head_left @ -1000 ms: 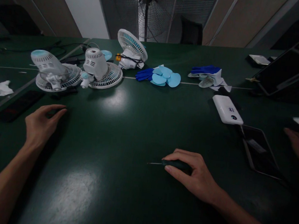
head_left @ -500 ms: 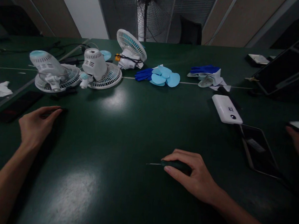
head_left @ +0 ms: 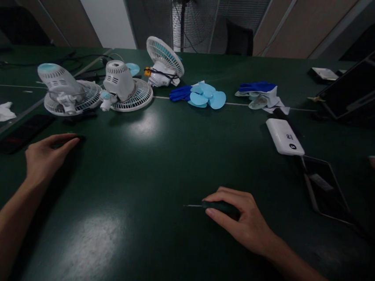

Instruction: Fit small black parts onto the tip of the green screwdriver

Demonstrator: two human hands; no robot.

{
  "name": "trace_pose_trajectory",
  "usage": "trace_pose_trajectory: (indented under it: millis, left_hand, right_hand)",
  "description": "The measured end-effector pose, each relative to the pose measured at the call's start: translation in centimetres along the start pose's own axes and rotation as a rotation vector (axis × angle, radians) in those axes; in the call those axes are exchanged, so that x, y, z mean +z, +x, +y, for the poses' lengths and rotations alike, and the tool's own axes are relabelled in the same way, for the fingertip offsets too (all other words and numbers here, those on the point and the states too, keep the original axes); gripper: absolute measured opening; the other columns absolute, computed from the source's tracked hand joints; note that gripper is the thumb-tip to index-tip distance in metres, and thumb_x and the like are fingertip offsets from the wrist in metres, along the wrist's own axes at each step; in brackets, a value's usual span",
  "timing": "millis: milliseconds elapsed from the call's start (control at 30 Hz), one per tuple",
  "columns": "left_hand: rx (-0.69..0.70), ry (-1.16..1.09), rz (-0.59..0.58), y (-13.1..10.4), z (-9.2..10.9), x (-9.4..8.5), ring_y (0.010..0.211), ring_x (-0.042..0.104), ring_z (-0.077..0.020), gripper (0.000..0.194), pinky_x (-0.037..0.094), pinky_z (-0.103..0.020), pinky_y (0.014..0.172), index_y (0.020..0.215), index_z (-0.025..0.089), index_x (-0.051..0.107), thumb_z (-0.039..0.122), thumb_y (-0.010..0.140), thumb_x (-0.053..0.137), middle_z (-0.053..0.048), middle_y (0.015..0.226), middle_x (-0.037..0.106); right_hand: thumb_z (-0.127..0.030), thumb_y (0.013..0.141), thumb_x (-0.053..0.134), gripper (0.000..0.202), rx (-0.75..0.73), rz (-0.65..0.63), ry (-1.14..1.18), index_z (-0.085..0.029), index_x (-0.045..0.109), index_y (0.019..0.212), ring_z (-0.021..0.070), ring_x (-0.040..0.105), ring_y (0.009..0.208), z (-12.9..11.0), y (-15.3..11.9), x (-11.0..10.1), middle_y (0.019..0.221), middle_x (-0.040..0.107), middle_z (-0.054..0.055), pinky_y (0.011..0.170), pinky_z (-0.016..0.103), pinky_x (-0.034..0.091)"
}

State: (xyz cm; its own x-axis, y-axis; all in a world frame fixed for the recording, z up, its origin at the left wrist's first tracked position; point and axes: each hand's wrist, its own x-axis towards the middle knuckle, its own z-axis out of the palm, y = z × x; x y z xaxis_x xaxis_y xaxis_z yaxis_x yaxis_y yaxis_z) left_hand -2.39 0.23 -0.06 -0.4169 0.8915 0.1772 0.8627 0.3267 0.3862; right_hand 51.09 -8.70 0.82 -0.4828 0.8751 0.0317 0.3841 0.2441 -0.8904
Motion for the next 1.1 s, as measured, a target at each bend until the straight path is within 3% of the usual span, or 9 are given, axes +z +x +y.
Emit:
trace_pose_trajectory:
  millis: [167,333,433,533,700,833,1100]
  left_hand:
    - [-0.123,-0.046,-0.036,-0.2,1.1,-0.3,0.101,0.067,-0.0235,0.065,0.046,-0.025,0.076,0.128,0.022,0.072,0.067,0.08,0.069,-0.005,0.114,0.074]
    - [-0.047,-0.139,-0.083,-2.9,5.3,-1.3,0.084,0.064,-0.0188,0.064,0.043,-0.023,0.066,0.13,0.024,0.07,0.067,0.083,0.067,-0.002,0.109,0.072]
    - [0.113,-0.231,-0.172,-5.9,9.5,-1.2,0.09,0.065,-0.0209,0.054,0.048,-0.027,0.073,0.122,0.022,0.073,0.062,0.085,0.068,-0.004,0.112,0.073]
    - [0.371,-0.352,-0.318,-9.6,13.3,0.0,0.098,0.067,-0.0232,0.041,0.053,-0.034,0.085,0.111,0.023,0.076,0.055,0.087,0.07,-0.006,0.113,0.073]
    - [0.679,-0.501,-0.575,-15.2,17.5,2.8,0.104,0.067,-0.0215,0.023,0.055,-0.038,0.094,0.111,0.026,0.075,0.039,0.094,0.068,-0.007,0.111,0.073]
    - [0.768,-0.549,-0.653,-17.1,18.9,3.7,0.104,0.066,-0.0215,0.018,0.055,-0.039,0.092,0.109,0.025,0.074,0.033,0.094,0.068,-0.007,0.109,0.072]
    - [0.835,-0.483,-0.657,-17.1,18.8,4.4,0.109,0.061,-0.0243,0.02,0.05,-0.044,0.093,0.112,0.026,0.073,0.026,0.092,0.07,-0.007,0.114,0.071]
  right_hand:
    - [-0.026,0.098,0.067,0.015,0.0,0.008,-0.015,-0.021,0.075,0.109,0.0179,0.069,0.081,-0.2,0.1,0.0,0.093,0.072,0.003,0.071,0.031,0.05]
    - [-0.027,0.099,0.066,0.016,0.018,-0.012,0.003,-0.022,0.075,0.111,0.0175,0.068,0.081,-0.3,0.1,0.0,0.092,0.072,0.002,0.07,0.031,0.05]
    - [-0.027,0.099,0.066,0.016,0.022,-0.012,-0.005,-0.022,0.075,0.111,0.0179,0.068,0.082,-0.3,0.0,0.0,0.094,0.072,0.002,0.071,0.031,0.051]
    - [-0.027,0.099,0.066,0.016,0.012,-0.007,-0.01,-0.022,0.075,0.111,0.018,0.069,0.083,-0.3,0.1,0.0,0.094,0.072,0.003,0.073,0.031,0.051]
    - [-0.024,0.098,0.068,0.015,-0.015,0.001,-0.037,-0.021,0.075,0.11,0.0182,0.07,0.085,-0.4,0.0,0.0,0.095,0.073,0.003,0.074,0.03,0.053]
    - [-0.022,0.096,0.068,0.014,-0.059,0.031,-0.067,-0.02,0.076,0.108,0.0183,0.069,0.081,-0.4,0.0,0.0,0.092,0.073,0.004,0.073,0.031,0.052]
    - [-0.02,0.095,0.068,0.014,-0.06,0.027,-0.106,-0.019,0.075,0.107,0.0175,0.068,0.077,-0.2,0.1,0.4,0.09,0.072,0.004,0.069,0.031,0.05]
